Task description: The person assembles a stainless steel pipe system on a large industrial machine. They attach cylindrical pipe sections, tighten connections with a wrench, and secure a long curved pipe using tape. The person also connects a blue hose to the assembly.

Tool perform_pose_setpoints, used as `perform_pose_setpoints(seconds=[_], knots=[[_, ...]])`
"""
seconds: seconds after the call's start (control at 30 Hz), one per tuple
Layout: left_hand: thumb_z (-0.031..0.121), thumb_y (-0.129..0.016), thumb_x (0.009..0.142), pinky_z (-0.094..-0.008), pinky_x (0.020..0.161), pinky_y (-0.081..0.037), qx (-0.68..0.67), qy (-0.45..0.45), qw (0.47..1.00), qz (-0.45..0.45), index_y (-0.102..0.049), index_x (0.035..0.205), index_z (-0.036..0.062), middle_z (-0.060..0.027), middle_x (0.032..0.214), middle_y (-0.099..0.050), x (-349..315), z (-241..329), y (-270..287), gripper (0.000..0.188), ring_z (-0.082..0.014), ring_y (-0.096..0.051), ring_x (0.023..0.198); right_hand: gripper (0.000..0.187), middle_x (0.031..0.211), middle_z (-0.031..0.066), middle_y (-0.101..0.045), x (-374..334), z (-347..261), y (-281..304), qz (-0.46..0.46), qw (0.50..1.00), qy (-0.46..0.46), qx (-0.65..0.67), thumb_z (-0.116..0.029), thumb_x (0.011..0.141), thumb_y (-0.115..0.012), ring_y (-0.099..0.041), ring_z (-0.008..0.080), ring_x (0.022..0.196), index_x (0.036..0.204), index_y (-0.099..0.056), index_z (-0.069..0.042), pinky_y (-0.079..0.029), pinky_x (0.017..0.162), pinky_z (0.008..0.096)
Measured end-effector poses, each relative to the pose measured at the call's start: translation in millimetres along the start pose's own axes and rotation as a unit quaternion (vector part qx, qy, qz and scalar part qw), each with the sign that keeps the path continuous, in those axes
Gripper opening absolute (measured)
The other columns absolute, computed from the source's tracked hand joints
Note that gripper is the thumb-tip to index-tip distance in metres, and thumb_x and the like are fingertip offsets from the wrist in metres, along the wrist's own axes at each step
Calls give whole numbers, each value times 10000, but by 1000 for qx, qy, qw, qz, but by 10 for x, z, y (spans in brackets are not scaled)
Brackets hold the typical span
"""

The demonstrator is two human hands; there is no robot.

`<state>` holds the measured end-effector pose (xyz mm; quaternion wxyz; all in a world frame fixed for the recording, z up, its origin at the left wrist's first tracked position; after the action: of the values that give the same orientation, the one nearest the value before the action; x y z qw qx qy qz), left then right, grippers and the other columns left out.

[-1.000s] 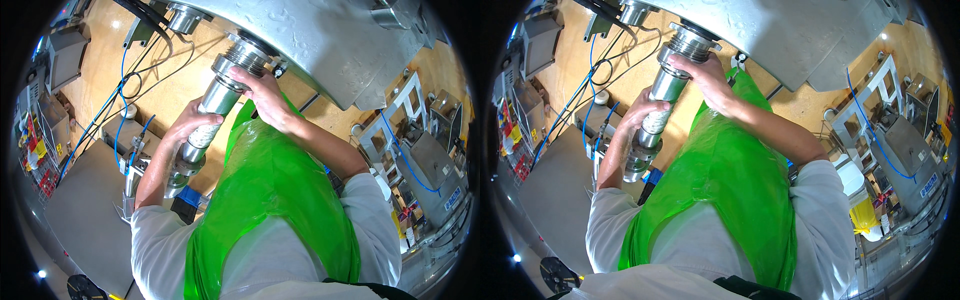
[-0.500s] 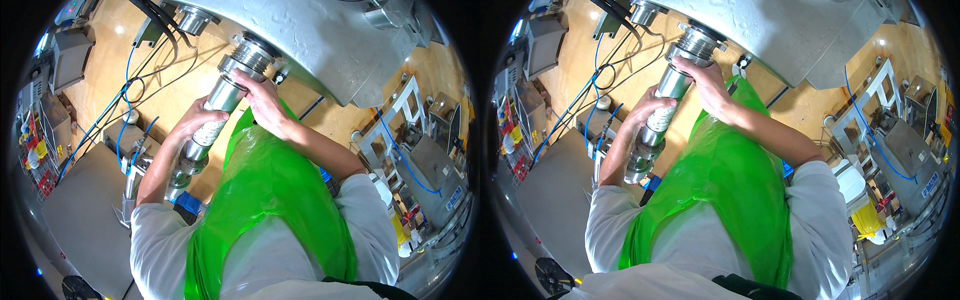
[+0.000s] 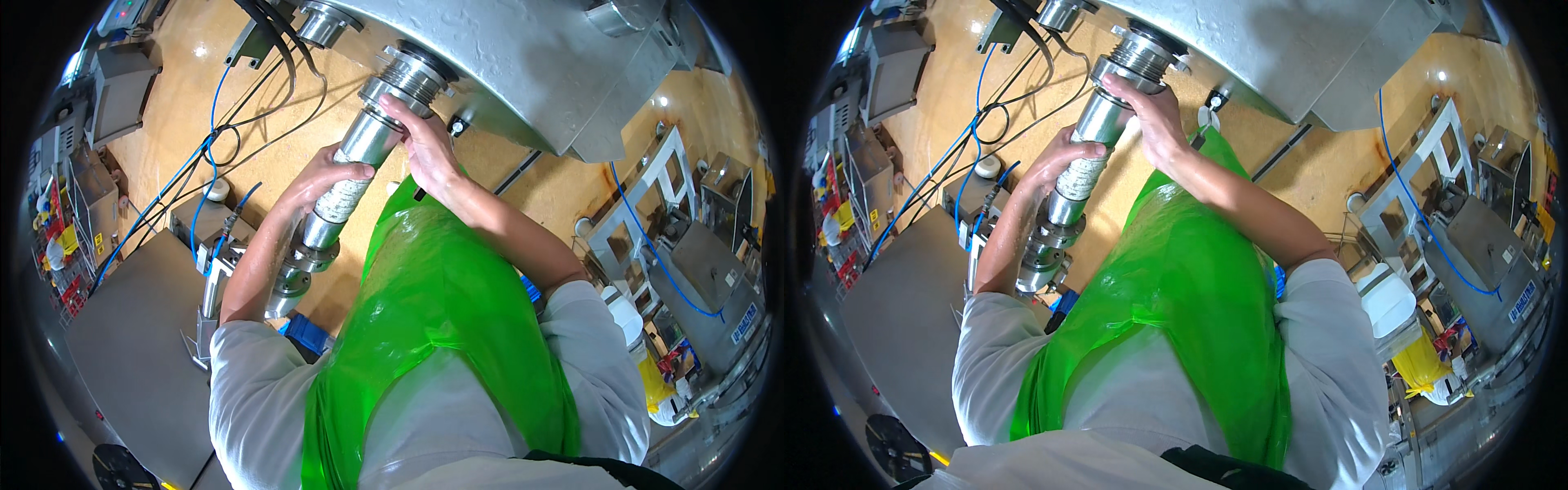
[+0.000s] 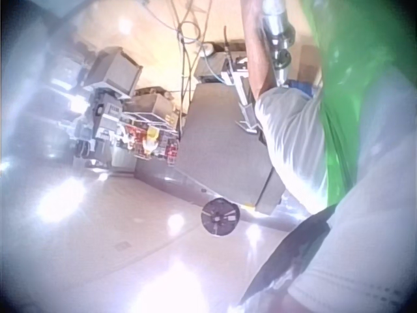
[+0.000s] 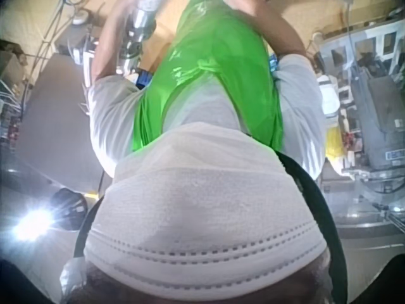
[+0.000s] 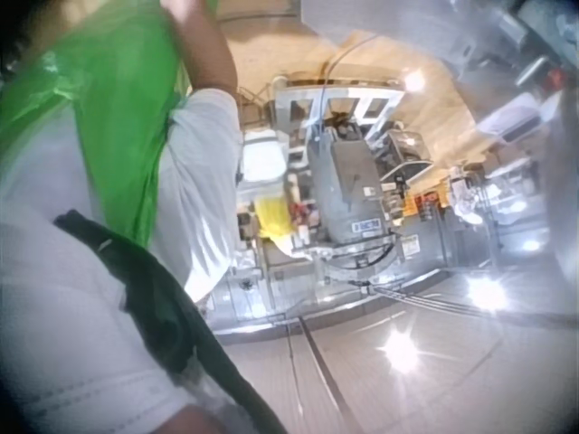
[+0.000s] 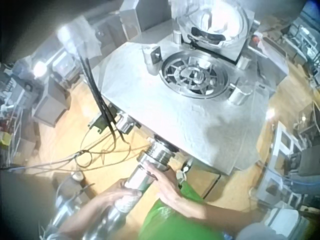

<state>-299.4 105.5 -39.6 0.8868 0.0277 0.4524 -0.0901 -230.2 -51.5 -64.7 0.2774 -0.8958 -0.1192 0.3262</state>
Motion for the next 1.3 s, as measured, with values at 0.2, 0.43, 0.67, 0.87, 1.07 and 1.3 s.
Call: perform_pose_setpoints(seconds=[0.2,0.43,0.67,0.87,1.07,1.3], knots=[[369,-813,662,-288,658,-508,5,-18,1000,10,-573,1146,-28,-84,858,-634,-9,-13,12,671,-147,-605,717,557,1164,51,-638,138,354,457,-149,979,-52,128,-504,778,-762,-582,167,1115,1102,-612,-76,-428,1005,343],[377,-817,661,-279,588,-504,-16,-28,999,8,-579,1123,-32,-80,832,-632,11,-45,-17,661,-150,-599,655,571,1148,56,-635,-186,-79,-166,-9,1000,-28,0,-474,781,-775,-559,160,1098,1122,-608,-47,-330,1054,349],[375,-823,652,-277,583,-503,-7,-33,999,14,-572,1131,-34,-85,817,-627,11,4,-26,678,-154,-599,651,627,1171,12,-618,229,388,326,-198,966,-63,154,-493,739,-802,-559,165,1131,1190,-576,-121,-404,1049,364],[391,-811,659,-281,581,-509,-1,-33,999,14,-571,1120,-32,-89,819,-627,32,-116,12,671,-158,-605,658,511,1216,7,-610,-59,4,-62,-27,997,-49,61,-427,778,-790,-554,145,1148,1164,-604,-147,-419,1030,347],[386,-810,659,-287,608,-519,5,-31,999,8,-568,1112,-28,-95,841,-632,7,-46,-31,660,-165,-615,683,686,1210,74,-628,437,355,477,-236,947,-104,192,-467,714,-824,-553,237,1183,1239,-568,-106,-413,1072,334],[381,-804,666,-284,664,-506,1,-37,999,11,-575,1094,-29,-82,850,-627,-32,7,-10,636,-158,-607,718,530,1096,50,-644,-77,0,118,-105,993,-19,58,-442,823,-748,-578,173,1045,1164,-589,-70,-430,979,331]])
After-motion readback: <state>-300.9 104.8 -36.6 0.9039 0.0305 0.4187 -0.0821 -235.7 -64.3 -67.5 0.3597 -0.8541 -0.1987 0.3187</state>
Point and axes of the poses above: each hand's wrist, its own x-axis towards the middle knuckle, its own y-axis out of the back of the hand, z = x × y, the point moved 5 cm from there along x, towards the middle knuckle
